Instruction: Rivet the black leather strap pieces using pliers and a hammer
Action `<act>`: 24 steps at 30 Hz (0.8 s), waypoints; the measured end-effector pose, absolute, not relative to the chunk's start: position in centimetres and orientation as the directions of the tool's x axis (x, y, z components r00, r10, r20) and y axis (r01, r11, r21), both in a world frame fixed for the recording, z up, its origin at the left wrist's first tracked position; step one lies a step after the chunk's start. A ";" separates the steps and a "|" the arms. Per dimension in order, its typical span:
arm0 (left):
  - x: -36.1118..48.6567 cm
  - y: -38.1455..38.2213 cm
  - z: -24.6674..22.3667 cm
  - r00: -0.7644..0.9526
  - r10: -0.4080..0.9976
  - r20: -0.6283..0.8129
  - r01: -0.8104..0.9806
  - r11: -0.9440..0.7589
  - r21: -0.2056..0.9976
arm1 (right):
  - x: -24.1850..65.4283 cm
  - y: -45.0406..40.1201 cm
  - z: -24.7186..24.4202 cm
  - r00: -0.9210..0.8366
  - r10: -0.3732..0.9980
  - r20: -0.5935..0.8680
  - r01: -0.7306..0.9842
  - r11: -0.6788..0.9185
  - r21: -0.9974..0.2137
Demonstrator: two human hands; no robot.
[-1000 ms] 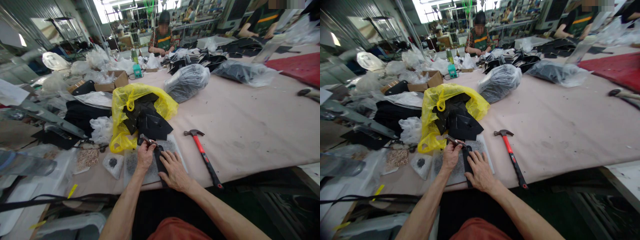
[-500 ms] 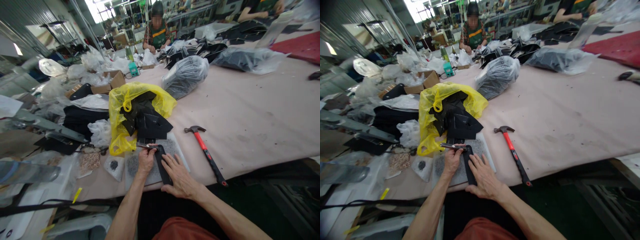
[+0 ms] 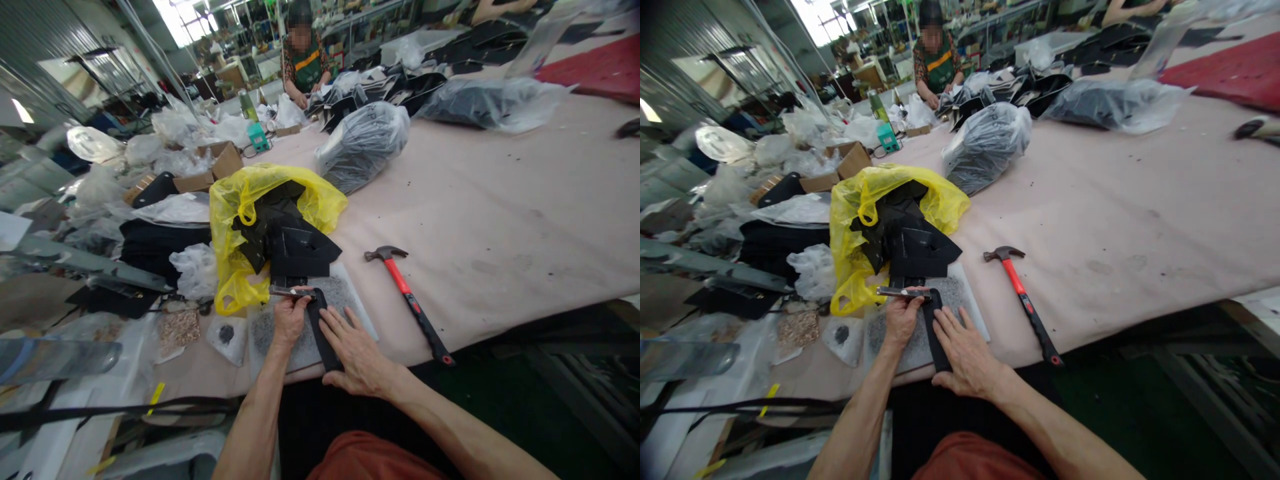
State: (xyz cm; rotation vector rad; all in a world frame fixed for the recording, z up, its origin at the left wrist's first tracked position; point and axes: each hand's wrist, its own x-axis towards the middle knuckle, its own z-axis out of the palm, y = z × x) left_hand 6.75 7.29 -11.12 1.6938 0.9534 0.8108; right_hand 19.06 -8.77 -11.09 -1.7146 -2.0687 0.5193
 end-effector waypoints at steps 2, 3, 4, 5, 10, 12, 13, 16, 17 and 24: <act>6.8 7.3 -11.1 0.467 0.879 0.091 0.217 -0.214 0.953 | 19.1 -8.7 -11.1 -0.167 0.983 0.071 0.830 0.179 -0.528; 6.8 7.4 -11.2 0.469 0.878 0.096 0.215 -0.219 0.952 | 19.1 -8.7 -11.0 -0.165 0.984 0.071 0.829 0.178 -0.530; 6.8 7.4 -11.2 0.469 0.877 0.099 0.213 -0.222 0.952 | 19.1 -8.7 -11.0 -0.165 0.984 0.071 0.829 0.177 -0.530; 6.9 7.4 -11.2 0.471 0.876 0.101 0.212 -0.223 0.951 | 19.1 -8.7 -10.9 -0.164 0.984 0.070 0.830 0.176 -0.530; 7.0 7.4 -11.4 0.485 0.868 0.108 0.213 -0.237 0.948 | 19.0 -8.7 -10.9 -0.162 0.985 0.065 0.837 0.172 -0.519; 7.0 7.4 -11.5 0.495 0.861 0.115 0.225 -0.255 0.941 | 19.0 -8.7 -11.0 -0.159 0.985 0.068 0.837 0.171 -0.520; 7.0 7.4 -11.5 0.500 0.858 0.120 0.232 -0.267 0.935 | 19.0 -8.7 -11.1 -0.159 0.985 0.069 0.836 0.172 -0.521; 7.1 7.3 -11.6 0.506 0.850 0.145 0.258 -0.310 0.915 | 19.0 -8.7 -11.2 -0.160 0.985 0.071 0.834 0.173 -0.523; 7.2 7.3 -11.7 0.506 0.848 0.157 0.268 -0.327 0.906 | 19.0 -8.7 -11.2 -0.159 0.985 0.073 0.834 0.173 -0.524; 7.9 7.5 -11.9 0.563 0.799 0.211 0.321 -0.447 0.835 | 19.0 -8.7 -11.2 -0.157 0.984 0.081 0.829 0.175 -0.531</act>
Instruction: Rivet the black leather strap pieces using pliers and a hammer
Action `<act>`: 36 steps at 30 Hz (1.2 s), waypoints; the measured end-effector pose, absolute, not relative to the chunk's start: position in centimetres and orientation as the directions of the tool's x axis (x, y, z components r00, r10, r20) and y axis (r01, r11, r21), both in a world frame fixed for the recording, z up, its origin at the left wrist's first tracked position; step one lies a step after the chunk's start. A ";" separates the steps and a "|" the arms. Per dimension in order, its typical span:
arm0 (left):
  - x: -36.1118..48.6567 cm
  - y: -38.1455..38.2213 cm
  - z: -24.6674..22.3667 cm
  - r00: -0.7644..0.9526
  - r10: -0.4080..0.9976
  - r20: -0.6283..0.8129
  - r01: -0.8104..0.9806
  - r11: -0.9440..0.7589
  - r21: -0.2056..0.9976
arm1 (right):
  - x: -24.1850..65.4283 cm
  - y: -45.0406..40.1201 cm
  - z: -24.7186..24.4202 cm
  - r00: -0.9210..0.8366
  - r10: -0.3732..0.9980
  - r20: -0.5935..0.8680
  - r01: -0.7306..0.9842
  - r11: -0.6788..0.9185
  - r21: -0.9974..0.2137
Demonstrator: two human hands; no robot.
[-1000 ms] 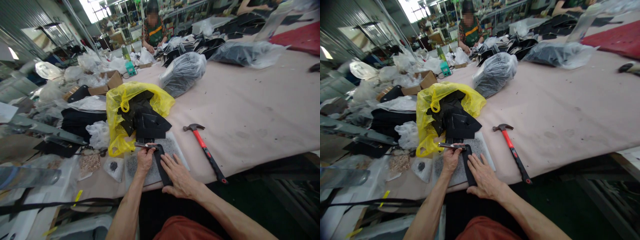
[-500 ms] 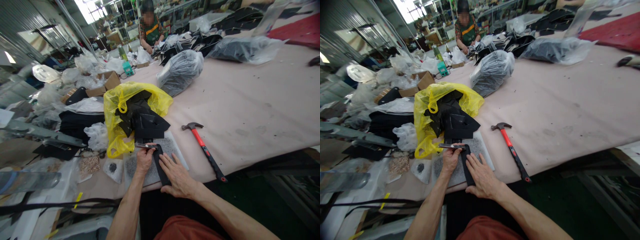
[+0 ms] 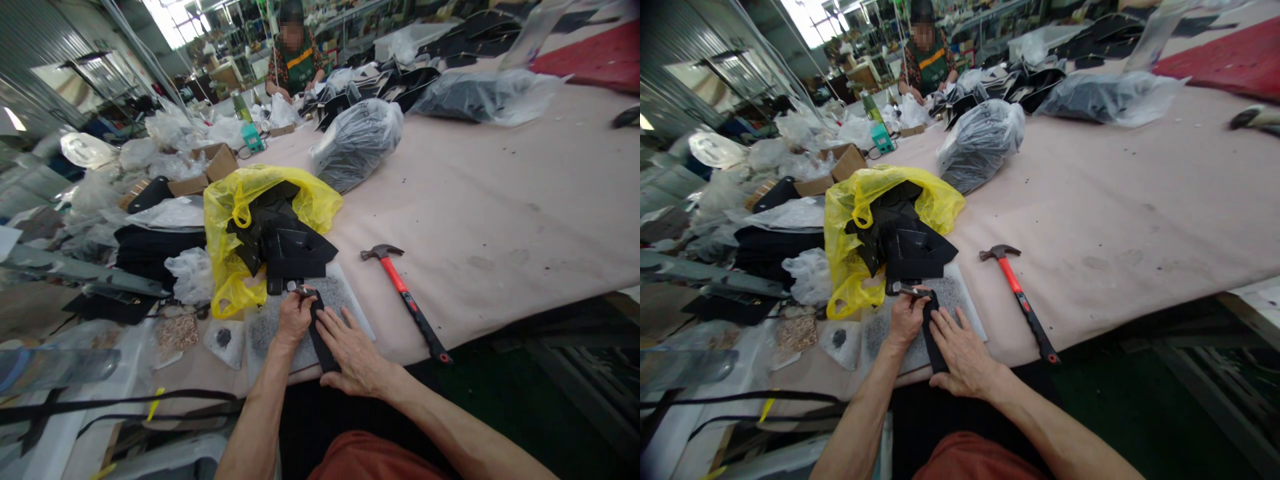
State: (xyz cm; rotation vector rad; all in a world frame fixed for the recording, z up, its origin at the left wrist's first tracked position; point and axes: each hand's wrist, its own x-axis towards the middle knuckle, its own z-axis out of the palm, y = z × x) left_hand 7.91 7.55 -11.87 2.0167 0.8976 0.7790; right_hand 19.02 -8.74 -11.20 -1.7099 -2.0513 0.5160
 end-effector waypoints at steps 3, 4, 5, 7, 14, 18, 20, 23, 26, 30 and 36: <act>8.1 7.6 -11.9 0.581 0.785 0.215 0.317 -0.462 0.828 | 19.1 -8.7 -10.9 -0.157 0.984 0.079 0.820 0.175 -0.545; 8.1 7.6 -11.8 0.581 0.785 0.217 0.316 -0.463 0.828 | 19.1 -8.7 -10.7 -0.159 0.984 0.080 0.811 0.177 -0.557; 8.1 7.6 -11.8 0.578 0.786 0.219 0.316 -0.463 0.828 | 19.3 -8.8 -10.5 -0.167 0.982 0.087 0.797 0.186 -0.575; 8.1 7.5 -11.8 0.576 0.787 0.220 0.317 -0.463 0.828 | 19.9 -8.8 -10.0 -0.160 0.979 0.125 0.757 0.203 -0.621; 8.5 7.5 -12.4 0.575 0.775 0.261 0.352 -0.523 0.776 | 27.3 -9.4 -10.1 0.432 0.853 0.293 0.807 -0.221 -0.547; 8.5 7.6 -13.0 0.579 0.759 0.297 0.324 -0.549 0.771 | 31.4 -10.8 -11.3 0.569 0.822 0.041 0.804 -0.544 -0.240; 8.4 7.7 -13.2 0.586 0.757 0.290 0.294 -0.531 0.794 | 32.0 -11.4 -11.8 0.611 0.787 -0.090 0.766 -0.616 -0.183; 8.3 7.7 -13.2 0.587 0.757 0.289 0.286 -0.527 0.800 | 32.0 -11.5 -12.1 0.643 0.737 -0.210 0.677 -0.675 -0.293; 8.3 7.6 -13.2 0.586 0.758 0.288 0.306 -0.535 0.787 | 31.8 -11.1 -11.4 0.641 0.649 -0.410 0.285 -0.697 -0.658; 8.4 7.7 -13.4 0.580 0.760 0.294 0.291 -0.531 0.796 | 31.7 -10.7 -10.0 0.327 0.630 -0.705 -0.524 -0.499 -0.690; 8.3 7.6 -13.6 0.558 0.761 0.331 0.294 -0.554 0.779 | 30.3 -10.2 -8.8 0.300 0.556 -0.775 -0.644 -0.482 -0.594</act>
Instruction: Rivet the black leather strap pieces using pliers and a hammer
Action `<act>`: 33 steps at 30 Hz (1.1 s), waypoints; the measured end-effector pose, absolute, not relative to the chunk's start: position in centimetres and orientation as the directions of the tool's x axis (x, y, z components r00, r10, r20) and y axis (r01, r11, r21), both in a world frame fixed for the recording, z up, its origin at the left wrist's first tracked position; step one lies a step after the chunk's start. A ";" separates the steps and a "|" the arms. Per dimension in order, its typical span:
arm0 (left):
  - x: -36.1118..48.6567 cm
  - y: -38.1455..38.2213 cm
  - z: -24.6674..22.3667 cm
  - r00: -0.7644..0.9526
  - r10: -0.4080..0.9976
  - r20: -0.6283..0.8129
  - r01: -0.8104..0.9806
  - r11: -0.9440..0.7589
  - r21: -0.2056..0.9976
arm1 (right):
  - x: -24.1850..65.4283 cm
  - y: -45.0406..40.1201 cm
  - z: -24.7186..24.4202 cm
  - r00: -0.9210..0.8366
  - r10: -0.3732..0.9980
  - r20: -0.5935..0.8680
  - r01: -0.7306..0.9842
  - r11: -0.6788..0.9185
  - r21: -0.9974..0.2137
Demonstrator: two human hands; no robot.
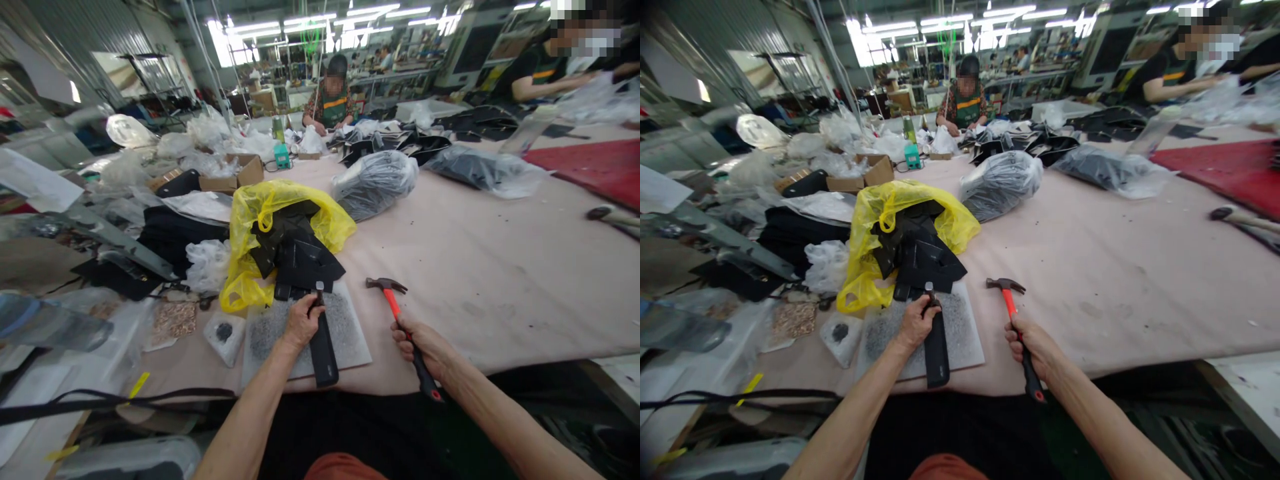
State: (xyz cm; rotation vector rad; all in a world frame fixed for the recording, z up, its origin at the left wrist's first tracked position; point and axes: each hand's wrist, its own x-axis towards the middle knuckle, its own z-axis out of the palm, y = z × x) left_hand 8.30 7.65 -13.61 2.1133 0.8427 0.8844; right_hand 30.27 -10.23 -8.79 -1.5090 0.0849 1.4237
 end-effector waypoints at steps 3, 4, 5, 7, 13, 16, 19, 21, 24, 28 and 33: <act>8.2 7.6 -13.6 0.557 0.758 0.340 0.281 -0.557 0.782 | 29.3 -9.5 -5.4 0.397 0.605 -0.690 -0.492 -0.494 -0.717; 8.2 7.6 -13.6 0.557 0.757 0.341 0.276 -0.556 0.784 | 29.0 -9.3 -3.6 0.453 0.648 -0.612 -0.380 -0.480 -0.791; 8.2 7.6 -13.6 0.556 0.758 0.342 0.274 -0.555 0.785 | 28.8 -9.2 -1.5 0.513 0.697 -0.501 -0.235 -0.448 -0.863; 8.2 7.5 -13.7 0.552 0.759 0.346 0.274 -0.557 0.784 | 28.4 -9.0 2.7 0.606 0.777 -0.170 0.129 -0.307 -0.943; 8.2 7.5 -13.9 0.545 0.758 0.359 0.273 -0.565 0.779 | 27.1 -9.4 5.8 0.383 0.806 0.451 0.815 -0.065 -0.575; 8.2 7.6 -14.0 0.547 0.749 0.374 0.271 -0.581 0.768 | 27.3 -9.1 4.8 0.114 0.962 0.246 0.931 -0.017 -0.366; 8.3 7.6 -14.0 0.543 0.752 0.374 0.273 -0.579 0.768 | 27.6 -8.9 6.7 0.117 0.965 0.235 0.944 -0.035 -0.328; 8.2 7.5 -14.0 0.540 0.758 0.366 0.284 -0.573 0.769 | 27.3 -9.0 8.3 0.259 0.886 0.384 0.893 -0.068 -0.445; 8.2 7.5 -13.8 0.537 0.763 0.359 0.301 -0.571 0.764 | 26.5 -9.3 7.8 0.468 0.720 0.512 0.779 -0.063 -0.624; 8.3 7.5 -13.8 0.549 0.762 0.344 0.312 -0.569 0.761 | 26.8 -9.5 4.8 0.224 0.935 0.275 0.871 -0.065 -0.488; 8.2 7.5 -13.8 0.541 0.765 0.349 0.305 -0.565 0.766 | 27.2 -9.4 7.6 0.300 0.919 0.255 0.813 -0.106 -0.573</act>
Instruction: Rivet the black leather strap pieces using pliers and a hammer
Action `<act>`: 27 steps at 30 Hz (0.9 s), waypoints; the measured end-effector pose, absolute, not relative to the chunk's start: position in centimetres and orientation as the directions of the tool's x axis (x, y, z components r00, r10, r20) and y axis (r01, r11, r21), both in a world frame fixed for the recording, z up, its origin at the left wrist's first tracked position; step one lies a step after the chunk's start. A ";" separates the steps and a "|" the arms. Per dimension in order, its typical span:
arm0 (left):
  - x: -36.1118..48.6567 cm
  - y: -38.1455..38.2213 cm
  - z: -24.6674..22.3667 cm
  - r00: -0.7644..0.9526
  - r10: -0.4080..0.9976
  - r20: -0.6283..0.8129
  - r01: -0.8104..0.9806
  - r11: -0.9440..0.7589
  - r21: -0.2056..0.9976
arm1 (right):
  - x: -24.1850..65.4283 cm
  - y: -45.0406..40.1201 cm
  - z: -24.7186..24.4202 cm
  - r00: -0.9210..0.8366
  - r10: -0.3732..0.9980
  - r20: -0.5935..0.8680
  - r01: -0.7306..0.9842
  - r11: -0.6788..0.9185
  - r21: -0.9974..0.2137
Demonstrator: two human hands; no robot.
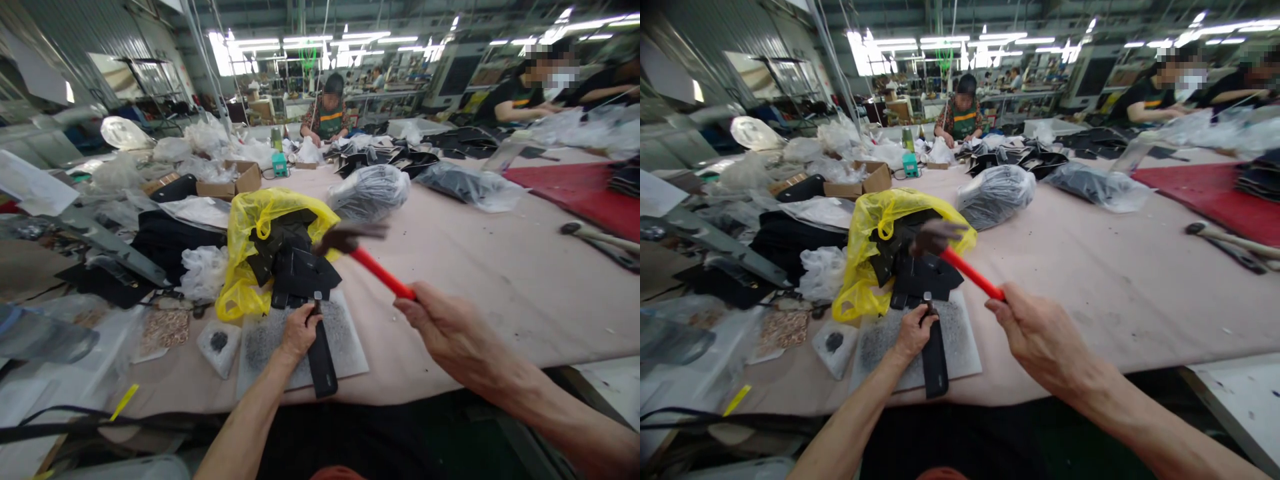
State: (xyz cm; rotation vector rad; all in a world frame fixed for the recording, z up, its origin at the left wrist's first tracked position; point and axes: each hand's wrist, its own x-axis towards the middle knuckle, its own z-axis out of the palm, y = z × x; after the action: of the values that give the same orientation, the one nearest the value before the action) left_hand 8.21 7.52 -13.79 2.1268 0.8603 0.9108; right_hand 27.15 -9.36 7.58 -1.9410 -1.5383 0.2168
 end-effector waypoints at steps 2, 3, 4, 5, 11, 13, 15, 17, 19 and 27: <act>8.2 7.5 -13.7 0.537 0.769 0.346 0.306 -0.560 0.770 | 26.5 -9.5 8.4 0.482 0.785 0.389 0.702 -0.080 -0.708; 8.2 7.5 -13.7 0.539 0.770 0.342 0.308 -0.557 0.771 | 26.2 -9.6 8.3 0.531 0.742 0.409 0.664 -0.064 -0.745; 8.2 7.5 -13.7 0.541 0.770 0.337 0.310 -0.556 0.771 | 26.0 -9.8 7.8 0.529 0.751 0.395 0.655 -0.066 -0.753; 8.2 7.5 -13.7 0.545 0.768 0.336 0.311 -0.557 0.770 | 26.0 -9.9 7.1 0.482 0.805 0.347 0.673 -0.087 -0.734; 8.2 7.5 -13.7 0.542 0.766 0.346 0.310 -0.565 0.765 | 27.8 -10.4 2.8 0.268 0.962 -0.048 0.765 -0.242 -0.597; 8.2 7.5 -13.6 0.543 0.765 0.345 0.295 -0.559 0.775 | 28.5 -10.5 1.0 0.356 0.930 -0.089 0.641 -0.312 -0.701; 8.2 7.5 -13.4 0.543 0.767 0.342 0.290 -0.553 0.781 | 29.2 -10.6 -1.8 0.434 0.872 -0.226 0.432 -0.422 -0.797; 8.2 7.4 -13.3 0.546 0.769 0.331 0.295 -0.547 0.783 | 29.9 -10.7 -4.9 0.479 0.790 -0.383 0.258 -0.544 -0.799; 8.2 7.4 -13.2 0.550 0.773 0.316 0.306 -0.539 0.785 | 30.3 -10.6 -7.6 0.544 0.730 -0.413 0.299 -0.628 -0.718; 8.1 7.2 -12.8 0.548 0.783 0.294 0.320 -0.521 0.791 | 23.6 -9.0 -8.6 0.026 0.992 0.127 0.889 0.035 -0.457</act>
State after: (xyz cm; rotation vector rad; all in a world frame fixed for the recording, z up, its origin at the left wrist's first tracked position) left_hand 8.13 7.23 -12.84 2.0905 0.8845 0.8559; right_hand 23.60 -9.01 -8.61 -1.8987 -1.9084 0.3353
